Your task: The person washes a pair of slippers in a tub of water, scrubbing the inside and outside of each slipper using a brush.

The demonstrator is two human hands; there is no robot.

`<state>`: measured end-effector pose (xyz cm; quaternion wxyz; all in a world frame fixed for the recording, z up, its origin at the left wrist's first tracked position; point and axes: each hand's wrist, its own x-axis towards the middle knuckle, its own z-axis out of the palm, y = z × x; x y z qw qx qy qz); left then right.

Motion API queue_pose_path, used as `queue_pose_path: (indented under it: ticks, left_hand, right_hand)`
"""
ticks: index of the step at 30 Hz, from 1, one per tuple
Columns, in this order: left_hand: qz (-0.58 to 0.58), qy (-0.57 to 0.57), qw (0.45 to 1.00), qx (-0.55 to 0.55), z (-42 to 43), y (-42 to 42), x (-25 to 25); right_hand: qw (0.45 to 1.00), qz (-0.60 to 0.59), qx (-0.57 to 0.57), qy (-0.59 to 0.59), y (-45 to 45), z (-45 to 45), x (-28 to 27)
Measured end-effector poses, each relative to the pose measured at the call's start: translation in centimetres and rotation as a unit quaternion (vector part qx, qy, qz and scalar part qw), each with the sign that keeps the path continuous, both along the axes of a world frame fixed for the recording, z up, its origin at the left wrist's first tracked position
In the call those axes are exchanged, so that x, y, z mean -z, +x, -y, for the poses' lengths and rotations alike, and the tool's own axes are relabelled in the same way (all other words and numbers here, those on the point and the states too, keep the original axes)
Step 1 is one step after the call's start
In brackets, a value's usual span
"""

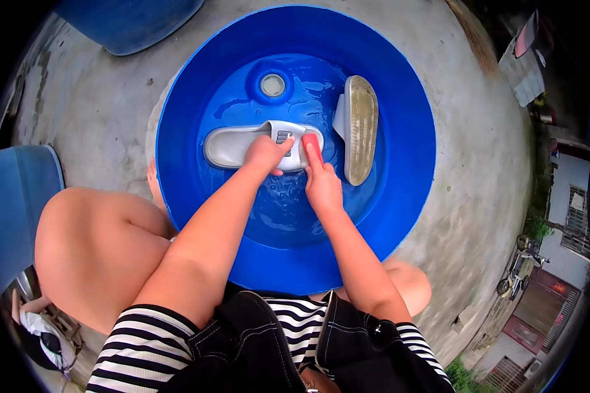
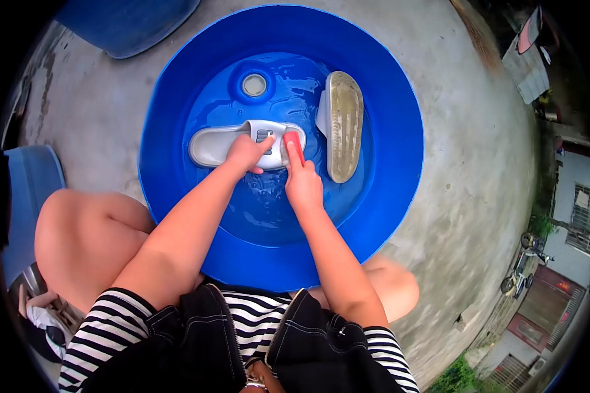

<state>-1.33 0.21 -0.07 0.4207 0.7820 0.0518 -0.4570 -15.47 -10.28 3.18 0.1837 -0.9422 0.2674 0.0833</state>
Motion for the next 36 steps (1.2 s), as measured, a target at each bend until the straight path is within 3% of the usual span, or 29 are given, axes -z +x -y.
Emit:
queue_pose_path:
  ticks: [5,7,10,13,16,20,22,25,26,29,32,36]
  left_hand:
    - [-0.010,0.000,1.000,0.014,0.0,0.3,-1.0]
    - [-0.017,0.029,0.999,0.037,0.0,0.2,-1.8]
    - [-0.006,0.013,1.000,0.012,0.1,0.3,-1.1]
    - [-0.027,0.010,1.000,0.013,0.1,0.6,0.2]
    - [-0.012,0.018,1.000,0.017,0.0,0.0,-0.7]
    - [-0.012,0.015,1.000,0.022,0.2,0.2,-0.1]
    - [-0.013,-0.016,1.000,-0.008,0.1,0.1,0.7]
    - [-0.073,0.003,0.997,0.030,-0.4,1.2,-1.8]
    - [-0.050,-0.015,0.999,-0.009,-0.2,0.6,-1.1]
    - [-0.021,-0.017,1.000,-0.009,-0.1,0.2,0.1]
    - [-0.032,-0.011,0.999,-0.004,0.1,0.1,-1.1]
    - [-0.040,-0.020,0.999,-0.003,-0.3,0.6,-1.0]
  right_hand:
    - [0.996,0.075,0.018,0.035,-1.5,-2.3,2.2]
    - [0.995,0.065,0.014,0.069,-3.1,-2.4,1.7]
    - [0.998,-0.046,-0.032,0.016,-2.2,-0.2,-0.1]
    - [0.999,-0.026,-0.017,-0.012,-0.2,-0.1,1.2]
    - [0.993,0.100,0.006,0.059,-2.8,-2.8,2.4]
    - [0.997,0.034,-0.009,0.071,-3.0,-1.4,0.6]
    - [1.000,0.022,-0.013,0.014,-0.2,0.4,0.5]
    - [0.985,0.138,0.102,-0.017,3.7,1.0,4.1]
    - [0.984,0.146,0.098,-0.016,3.8,0.9,4.3]
    - [0.996,0.082,-0.003,0.035,-1.7,-1.1,2.6]
    - [0.998,0.011,-0.026,0.050,-4.2,-1.6,0.7]
    - [0.998,0.041,0.051,0.000,2.0,0.7,1.5]
